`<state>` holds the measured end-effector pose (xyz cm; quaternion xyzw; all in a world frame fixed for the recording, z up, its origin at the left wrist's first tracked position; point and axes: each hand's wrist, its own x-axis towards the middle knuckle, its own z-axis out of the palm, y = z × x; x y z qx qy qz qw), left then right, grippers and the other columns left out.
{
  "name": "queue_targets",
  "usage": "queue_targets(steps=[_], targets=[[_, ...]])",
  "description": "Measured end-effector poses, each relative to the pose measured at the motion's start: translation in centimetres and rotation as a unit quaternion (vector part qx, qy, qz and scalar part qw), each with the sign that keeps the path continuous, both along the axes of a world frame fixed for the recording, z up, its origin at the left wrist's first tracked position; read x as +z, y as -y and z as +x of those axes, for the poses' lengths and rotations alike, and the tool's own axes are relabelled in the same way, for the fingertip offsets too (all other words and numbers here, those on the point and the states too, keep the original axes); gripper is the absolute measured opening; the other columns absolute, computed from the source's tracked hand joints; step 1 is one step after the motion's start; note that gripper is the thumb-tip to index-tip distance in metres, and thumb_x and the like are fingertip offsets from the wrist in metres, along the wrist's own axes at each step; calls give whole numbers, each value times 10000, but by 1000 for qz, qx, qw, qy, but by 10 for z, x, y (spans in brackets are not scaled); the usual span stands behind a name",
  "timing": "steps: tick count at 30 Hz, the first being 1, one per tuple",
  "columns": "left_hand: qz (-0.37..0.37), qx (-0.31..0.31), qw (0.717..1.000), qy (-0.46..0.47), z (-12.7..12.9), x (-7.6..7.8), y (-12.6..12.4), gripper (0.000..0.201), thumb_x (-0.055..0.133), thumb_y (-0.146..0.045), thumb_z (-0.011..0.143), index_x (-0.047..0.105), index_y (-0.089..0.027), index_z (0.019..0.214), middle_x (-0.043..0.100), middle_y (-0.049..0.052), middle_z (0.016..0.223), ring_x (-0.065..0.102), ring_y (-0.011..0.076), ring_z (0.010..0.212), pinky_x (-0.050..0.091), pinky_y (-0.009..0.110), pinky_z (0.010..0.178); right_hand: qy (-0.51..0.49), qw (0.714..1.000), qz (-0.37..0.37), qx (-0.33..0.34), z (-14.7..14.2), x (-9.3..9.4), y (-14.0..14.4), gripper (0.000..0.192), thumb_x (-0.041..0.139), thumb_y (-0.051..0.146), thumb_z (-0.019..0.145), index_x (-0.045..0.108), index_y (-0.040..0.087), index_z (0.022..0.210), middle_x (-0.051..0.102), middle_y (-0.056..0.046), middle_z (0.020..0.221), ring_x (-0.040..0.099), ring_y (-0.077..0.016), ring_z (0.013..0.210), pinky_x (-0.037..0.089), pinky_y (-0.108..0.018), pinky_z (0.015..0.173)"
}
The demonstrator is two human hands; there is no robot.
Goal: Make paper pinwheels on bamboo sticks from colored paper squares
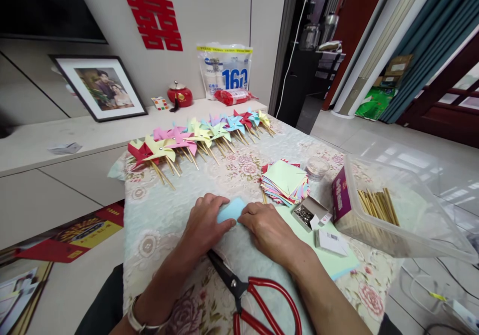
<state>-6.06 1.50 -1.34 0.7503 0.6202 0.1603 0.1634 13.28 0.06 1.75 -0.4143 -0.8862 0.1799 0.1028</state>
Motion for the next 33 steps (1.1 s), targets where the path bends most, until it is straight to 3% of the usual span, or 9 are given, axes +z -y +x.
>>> queue_targets(steps=[5,14,19,22,25,33], targets=[[-14,5,1000,-8,2,2,0,405,645,-325,815,636,-195,1199,598,110,1185,512,315,1093,407,424,914,27,1000,-6,2,0,3,2,319,498,21,924,736,213,1018,670,-72,1048,607,-211,988,427,-326,843],[-24,12,999,-26,4,4,2,434,631,-330,818,611,-215,1236,587,104,1214,500,320,1110,401,435,900,135,990,30,-12,-8,15,16,278,514,125,1002,725,252,1132,664,-91,1197,607,-271,1084,375,-483,966],[-22,18,999,-19,3,3,2,428,637,-319,799,619,-216,1215,593,101,1203,502,319,1107,399,432,890,160,986,25,-37,-9,15,14,278,521,82,968,752,231,1008,684,-96,1147,611,-290,1088,399,-480,944],[-18,18,1000,-12,3,2,2,407,637,-324,791,629,-222,1185,605,93,1180,503,313,1097,395,426,885,133,988,16,-77,-8,17,10,303,524,32,922,745,207,1033,698,-94,1011,637,-247,982,445,-384,866],[-23,18,1000,-5,3,2,2,406,641,-318,776,632,-221,1169,628,82,1140,506,303,1071,392,413,881,59,990,22,-127,-5,14,5,343,514,17,899,719,187,1116,693,-99,1019,643,-226,972,476,-323,833],[-40,27,999,18,4,5,1,270,671,-310,728,650,-242,988,651,52,1015,518,292,1021,387,392,840,-35,986,28,-159,2,-4,0,402,562,99,901,621,144,1296,674,-145,1192,630,-268,1112,495,-381,963]])
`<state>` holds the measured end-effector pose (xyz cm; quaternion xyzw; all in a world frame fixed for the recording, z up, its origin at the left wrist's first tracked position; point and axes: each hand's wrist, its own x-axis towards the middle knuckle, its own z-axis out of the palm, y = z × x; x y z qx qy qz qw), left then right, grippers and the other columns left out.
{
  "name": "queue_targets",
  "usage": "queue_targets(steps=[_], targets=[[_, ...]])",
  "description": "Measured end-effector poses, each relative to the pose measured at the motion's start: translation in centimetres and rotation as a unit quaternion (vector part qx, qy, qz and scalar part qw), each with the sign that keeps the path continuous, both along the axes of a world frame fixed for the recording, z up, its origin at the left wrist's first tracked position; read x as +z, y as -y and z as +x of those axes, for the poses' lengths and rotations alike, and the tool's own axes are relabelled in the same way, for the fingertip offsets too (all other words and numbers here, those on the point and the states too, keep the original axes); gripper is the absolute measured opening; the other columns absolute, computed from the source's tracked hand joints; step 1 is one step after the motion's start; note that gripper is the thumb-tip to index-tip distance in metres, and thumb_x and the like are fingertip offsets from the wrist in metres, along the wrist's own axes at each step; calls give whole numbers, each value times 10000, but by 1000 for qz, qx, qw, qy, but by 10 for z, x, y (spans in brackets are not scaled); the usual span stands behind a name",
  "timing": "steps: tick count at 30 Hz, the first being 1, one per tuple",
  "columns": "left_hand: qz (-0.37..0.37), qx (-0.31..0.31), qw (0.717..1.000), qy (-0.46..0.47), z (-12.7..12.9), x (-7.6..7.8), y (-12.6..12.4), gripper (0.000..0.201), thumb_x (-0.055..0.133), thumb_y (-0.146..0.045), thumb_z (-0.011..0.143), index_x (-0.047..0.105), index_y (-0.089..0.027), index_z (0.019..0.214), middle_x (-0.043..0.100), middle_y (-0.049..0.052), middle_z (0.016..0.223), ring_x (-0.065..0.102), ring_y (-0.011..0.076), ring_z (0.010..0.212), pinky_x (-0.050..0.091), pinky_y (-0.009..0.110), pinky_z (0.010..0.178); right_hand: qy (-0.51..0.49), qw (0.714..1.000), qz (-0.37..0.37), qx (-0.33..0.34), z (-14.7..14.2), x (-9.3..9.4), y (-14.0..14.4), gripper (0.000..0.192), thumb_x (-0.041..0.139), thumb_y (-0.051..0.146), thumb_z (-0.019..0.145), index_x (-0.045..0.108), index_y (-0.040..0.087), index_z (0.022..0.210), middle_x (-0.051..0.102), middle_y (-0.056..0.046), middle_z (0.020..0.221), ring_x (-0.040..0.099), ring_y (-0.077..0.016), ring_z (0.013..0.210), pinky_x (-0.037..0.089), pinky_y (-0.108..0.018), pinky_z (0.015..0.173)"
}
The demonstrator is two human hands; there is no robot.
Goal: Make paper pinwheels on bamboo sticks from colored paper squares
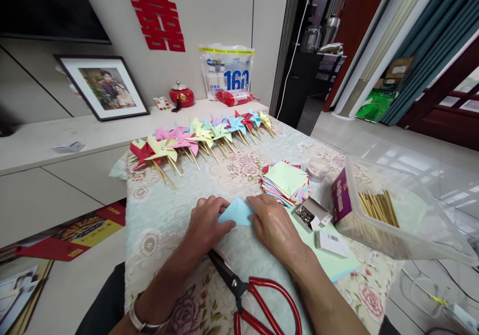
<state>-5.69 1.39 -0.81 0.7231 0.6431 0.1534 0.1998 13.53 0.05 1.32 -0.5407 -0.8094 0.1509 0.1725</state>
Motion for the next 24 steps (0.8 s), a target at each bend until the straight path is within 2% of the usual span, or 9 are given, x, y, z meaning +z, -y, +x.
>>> queue_targets(steps=[5,9,13,16,20,24], targets=[[2,0,1000,19,2,2,0,207,665,-259,721,605,-238,917,620,55,1045,521,284,1034,402,388,862,-32,999,-6,-27,2,-5,-1,548,629,182,879,520,86,1408,644,-197,1298,621,-309,1161,497,-444,983],[-9,-26,997,71,3,-1,0,253,637,-183,710,586,-228,954,592,58,1068,550,257,1031,431,377,887,-55,998,-12,-17,4,-13,-3,636,666,193,829,487,131,1436,628,-183,1340,608,-309,1195,482,-479,1007],[-10,-44,991,129,3,-5,0,545,610,-138,695,543,-214,1231,542,80,1200,559,241,1079,449,361,925,-63,998,-26,0,3,-18,-3,681,671,144,792,474,135,1444,637,-173,1304,613,-294,1174,486,-465,999],[7,-52,993,110,3,-6,0,694,620,-157,700,467,-181,1376,532,112,1236,515,274,1146,415,393,992,-53,998,-34,11,1,-19,-3,697,674,114,779,472,125,1445,630,-170,1289,600,-292,1185,467,-454,1021],[0,-57,996,72,3,-3,0,628,632,-210,711,522,-145,1326,594,109,1143,502,295,1085,400,415,979,-39,998,-46,7,0,-17,-3,716,668,81,773,460,118,1457,628,-158,1245,607,-274,1143,476,-413,987],[-12,-58,995,80,3,0,1,566,638,-218,704,563,-136,1259,626,87,1071,503,285,1022,418,392,909,-38,998,-41,6,1,-17,-4,706,644,59,769,469,135,1449,644,-143,1196,614,-267,1107,473,-408,964]])
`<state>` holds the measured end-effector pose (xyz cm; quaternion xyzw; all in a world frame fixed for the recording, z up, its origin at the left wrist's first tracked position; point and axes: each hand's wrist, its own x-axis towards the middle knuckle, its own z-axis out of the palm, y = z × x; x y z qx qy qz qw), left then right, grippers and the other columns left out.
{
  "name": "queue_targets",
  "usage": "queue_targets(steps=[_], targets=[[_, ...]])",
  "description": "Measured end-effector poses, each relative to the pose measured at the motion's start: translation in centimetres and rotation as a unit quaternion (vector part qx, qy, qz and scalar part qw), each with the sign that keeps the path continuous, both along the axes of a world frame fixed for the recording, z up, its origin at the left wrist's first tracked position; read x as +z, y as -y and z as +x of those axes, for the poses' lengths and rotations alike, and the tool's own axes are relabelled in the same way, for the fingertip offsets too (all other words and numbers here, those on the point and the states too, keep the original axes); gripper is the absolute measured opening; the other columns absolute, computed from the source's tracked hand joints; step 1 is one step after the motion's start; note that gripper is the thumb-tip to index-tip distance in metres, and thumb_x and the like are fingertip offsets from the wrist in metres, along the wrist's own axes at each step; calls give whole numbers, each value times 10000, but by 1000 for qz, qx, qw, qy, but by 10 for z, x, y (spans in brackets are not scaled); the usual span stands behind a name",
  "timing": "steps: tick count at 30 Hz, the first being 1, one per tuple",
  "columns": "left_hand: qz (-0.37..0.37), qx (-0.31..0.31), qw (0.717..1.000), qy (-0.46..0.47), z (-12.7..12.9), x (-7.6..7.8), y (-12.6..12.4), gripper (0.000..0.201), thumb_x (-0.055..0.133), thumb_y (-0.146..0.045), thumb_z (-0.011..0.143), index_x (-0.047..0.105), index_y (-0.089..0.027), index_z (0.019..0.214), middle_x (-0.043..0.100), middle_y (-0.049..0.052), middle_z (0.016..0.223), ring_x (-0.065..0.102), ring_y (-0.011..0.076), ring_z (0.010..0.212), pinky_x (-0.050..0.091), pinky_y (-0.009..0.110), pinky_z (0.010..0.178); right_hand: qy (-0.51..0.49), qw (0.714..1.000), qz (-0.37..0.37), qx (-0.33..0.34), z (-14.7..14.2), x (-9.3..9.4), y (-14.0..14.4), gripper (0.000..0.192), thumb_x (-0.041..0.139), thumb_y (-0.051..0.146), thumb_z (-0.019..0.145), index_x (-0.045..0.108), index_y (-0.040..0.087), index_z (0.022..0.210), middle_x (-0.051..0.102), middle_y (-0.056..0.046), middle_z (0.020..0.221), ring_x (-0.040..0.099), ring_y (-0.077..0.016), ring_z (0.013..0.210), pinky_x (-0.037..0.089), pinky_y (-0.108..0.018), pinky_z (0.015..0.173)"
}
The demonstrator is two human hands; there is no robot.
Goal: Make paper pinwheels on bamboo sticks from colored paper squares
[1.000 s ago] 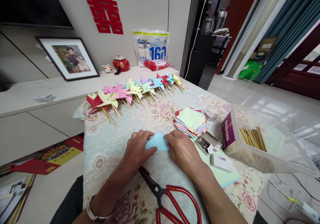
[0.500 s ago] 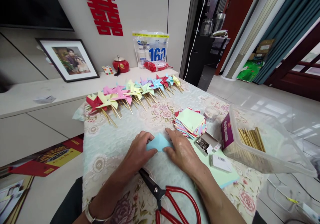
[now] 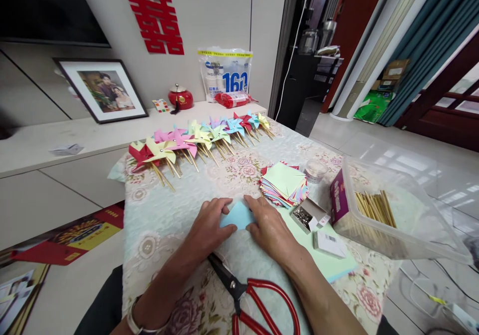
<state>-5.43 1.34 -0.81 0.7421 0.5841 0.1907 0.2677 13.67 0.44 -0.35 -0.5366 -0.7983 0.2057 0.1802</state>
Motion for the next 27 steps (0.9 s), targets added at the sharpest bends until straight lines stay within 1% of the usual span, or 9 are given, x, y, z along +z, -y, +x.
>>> queue_targets(steps=[6,9,12,14,19,21,23,25,27], targets=[[-8,16,1000,23,0,1,0,488,682,-231,677,615,-161,1156,622,64,980,511,272,980,422,370,870,-28,1000,1,-5,1,3,1,707,586,26,754,477,171,1438,669,-123,1188,631,-249,1069,471,-428,964],[-7,26,999,36,0,1,0,314,689,-229,668,648,-190,976,612,57,955,518,263,969,418,362,849,-39,999,1,-7,1,3,1,699,591,47,767,473,172,1444,683,-116,1163,640,-244,1033,491,-418,927],[1,32,998,48,0,1,-1,123,670,-215,675,609,-211,781,607,44,915,524,250,940,409,348,815,-47,999,-1,-5,1,3,0,664,610,70,782,492,162,1429,689,-115,1156,641,-246,1032,500,-405,918],[6,29,997,69,0,1,-2,72,645,-208,694,576,-216,711,607,26,856,533,233,896,400,336,787,-51,999,8,0,2,2,0,632,633,94,791,513,149,1409,686,-122,1152,638,-252,1034,503,-409,922],[-45,19,985,165,0,5,-2,63,589,-245,742,575,-211,691,552,-34,652,510,167,675,355,290,644,-69,994,87,-15,5,3,-1,615,695,208,805,527,177,1395,611,-156,1329,538,-317,1241,429,-509,1051],[-60,14,978,198,0,5,-1,72,589,-264,743,585,-206,700,530,-48,618,489,150,628,341,278,612,-83,992,95,-22,6,6,-1,624,702,237,808,523,192,1405,597,-155,1364,513,-328,1279,402,-529,1075],[-68,10,970,234,1,4,-1,76,600,-274,730,589,-203,704,523,-54,605,477,140,610,336,267,590,-101,992,69,-28,6,10,0,646,700,252,810,508,199,1425,643,-138,1290,573,-311,1196,442,-502,1026],[-87,10,958,274,2,2,-1,91,614,-286,714,583,-202,698,522,-57,593,471,133,589,331,257,567,-120,992,29,-39,4,13,1,663,689,253,808,496,191,1440,693,-108,1151,636,-277,1034,493,-447,924],[-112,16,944,311,3,0,-2,122,639,-303,694,571,-201,687,532,-57,582,473,128,566,331,252,549,-141,989,-5,-54,2,14,1,644,662,242,806,512,180,1429,708,-63,979,646,-239,857,507,-394,804]])
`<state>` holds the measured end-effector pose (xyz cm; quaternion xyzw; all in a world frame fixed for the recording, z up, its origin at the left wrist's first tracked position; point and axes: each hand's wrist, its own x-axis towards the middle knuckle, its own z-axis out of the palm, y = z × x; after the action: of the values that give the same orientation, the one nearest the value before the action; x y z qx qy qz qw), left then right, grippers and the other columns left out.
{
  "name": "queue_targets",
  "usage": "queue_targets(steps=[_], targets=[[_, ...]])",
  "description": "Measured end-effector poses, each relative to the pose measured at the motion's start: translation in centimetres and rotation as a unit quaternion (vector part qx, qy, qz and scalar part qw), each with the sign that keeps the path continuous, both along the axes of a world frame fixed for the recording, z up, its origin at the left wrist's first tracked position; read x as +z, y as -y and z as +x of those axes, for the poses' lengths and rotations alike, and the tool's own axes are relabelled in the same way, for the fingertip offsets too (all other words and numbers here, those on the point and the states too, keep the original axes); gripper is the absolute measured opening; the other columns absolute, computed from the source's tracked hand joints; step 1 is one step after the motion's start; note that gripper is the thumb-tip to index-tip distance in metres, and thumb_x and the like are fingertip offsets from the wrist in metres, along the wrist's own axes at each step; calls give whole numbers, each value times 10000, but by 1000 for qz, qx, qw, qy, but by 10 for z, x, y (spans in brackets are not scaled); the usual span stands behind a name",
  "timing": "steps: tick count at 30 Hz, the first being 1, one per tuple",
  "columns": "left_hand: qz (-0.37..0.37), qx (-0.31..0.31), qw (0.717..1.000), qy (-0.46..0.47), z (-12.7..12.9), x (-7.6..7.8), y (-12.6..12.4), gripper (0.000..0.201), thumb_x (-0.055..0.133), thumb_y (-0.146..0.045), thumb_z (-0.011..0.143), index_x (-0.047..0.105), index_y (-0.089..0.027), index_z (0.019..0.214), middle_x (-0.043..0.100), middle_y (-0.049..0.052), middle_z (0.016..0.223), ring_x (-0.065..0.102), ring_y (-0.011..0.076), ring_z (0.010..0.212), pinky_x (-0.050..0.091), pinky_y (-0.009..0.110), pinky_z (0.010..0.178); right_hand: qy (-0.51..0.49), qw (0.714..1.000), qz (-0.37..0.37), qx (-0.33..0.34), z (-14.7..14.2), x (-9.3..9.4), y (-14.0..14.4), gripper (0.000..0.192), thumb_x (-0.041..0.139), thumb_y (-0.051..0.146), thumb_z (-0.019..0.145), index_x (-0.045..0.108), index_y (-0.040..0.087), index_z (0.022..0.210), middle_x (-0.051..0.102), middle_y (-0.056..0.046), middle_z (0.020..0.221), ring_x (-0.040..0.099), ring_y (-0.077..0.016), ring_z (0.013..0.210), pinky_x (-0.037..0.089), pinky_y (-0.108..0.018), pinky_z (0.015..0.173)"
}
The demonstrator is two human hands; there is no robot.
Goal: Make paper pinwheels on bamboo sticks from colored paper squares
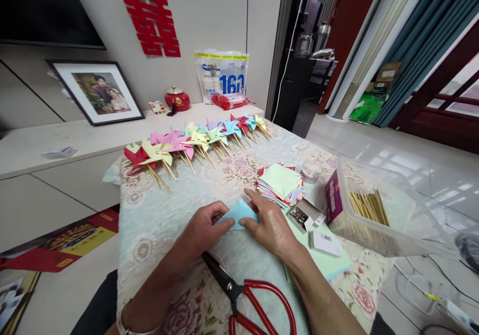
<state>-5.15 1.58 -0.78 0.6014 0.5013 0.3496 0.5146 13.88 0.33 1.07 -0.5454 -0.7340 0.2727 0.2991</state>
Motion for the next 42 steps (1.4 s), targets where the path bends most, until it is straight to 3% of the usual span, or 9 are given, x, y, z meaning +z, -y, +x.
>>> queue_targets(steps=[5,10,15,20,27,33,38,42], targets=[[-58,7,994,91,-3,6,2,249,750,-331,651,620,-173,794,673,-6,733,574,150,656,412,260,625,-125,989,-55,-48,-2,-1,-2,567,659,296,780,587,171,1329,627,1,775,590,-198,705,458,-333,672],[-128,-8,971,203,-6,15,6,464,844,-316,633,639,-158,1018,688,-16,794,574,125,685,420,237,657,-294,945,-116,-81,0,2,-4,565,744,325,705,616,166,1232,624,11,765,584,-175,687,441,-298,631],[-119,-31,952,279,3,5,7,333,847,-261,667,695,-148,942,706,-5,792,558,105,689,417,217,647,-382,910,-138,-87,-2,7,-3,511,804,325,665,654,161,1125,667,3,786,595,-158,695,443,-278,636],[-104,6,957,273,16,-2,11,309,852,-338,650,755,-144,870,723,17,724,581,131,679,425,232,623,-405,898,-147,-83,-5,7,-2,480,813,315,669,673,168,1103,679,10,771,593,-146,670,437,-266,618],[-112,68,967,220,22,1,14,313,824,-435,643,772,-137,724,720,41,622,572,131,585,417,246,589,-413,895,-151,-73,-6,5,-2,454,823,302,669,685,176,1083,685,12,748,590,-145,658,428,-259,597],[-109,105,968,198,24,4,14,321,789,-455,645,758,-135,641,696,47,561,535,116,510,387,245,547,-418,892,-163,-49,-6,4,-1,480,839,312,680,662,167,1102,718,-12,806,622,-154,719,472,-278,691],[-122,89,969,198,23,5,14,306,788,-439,652,757,-135,659,700,44,571,558,119,517,389,238,540,-431,885,-172,-40,-8,7,0,514,846,284,674,636,168,1129,738,-14,823,644,-155,724,481,-266,680],[-134,53,964,224,22,5,14,307,823,-391,625,782,-143,801,771,60,735,635,140,608,402,223,550,-448,877,-169,-46,-5,5,-1,466,834,300,695,654,161,1101,719,10,741,629,-129,643,461,-234,615]])
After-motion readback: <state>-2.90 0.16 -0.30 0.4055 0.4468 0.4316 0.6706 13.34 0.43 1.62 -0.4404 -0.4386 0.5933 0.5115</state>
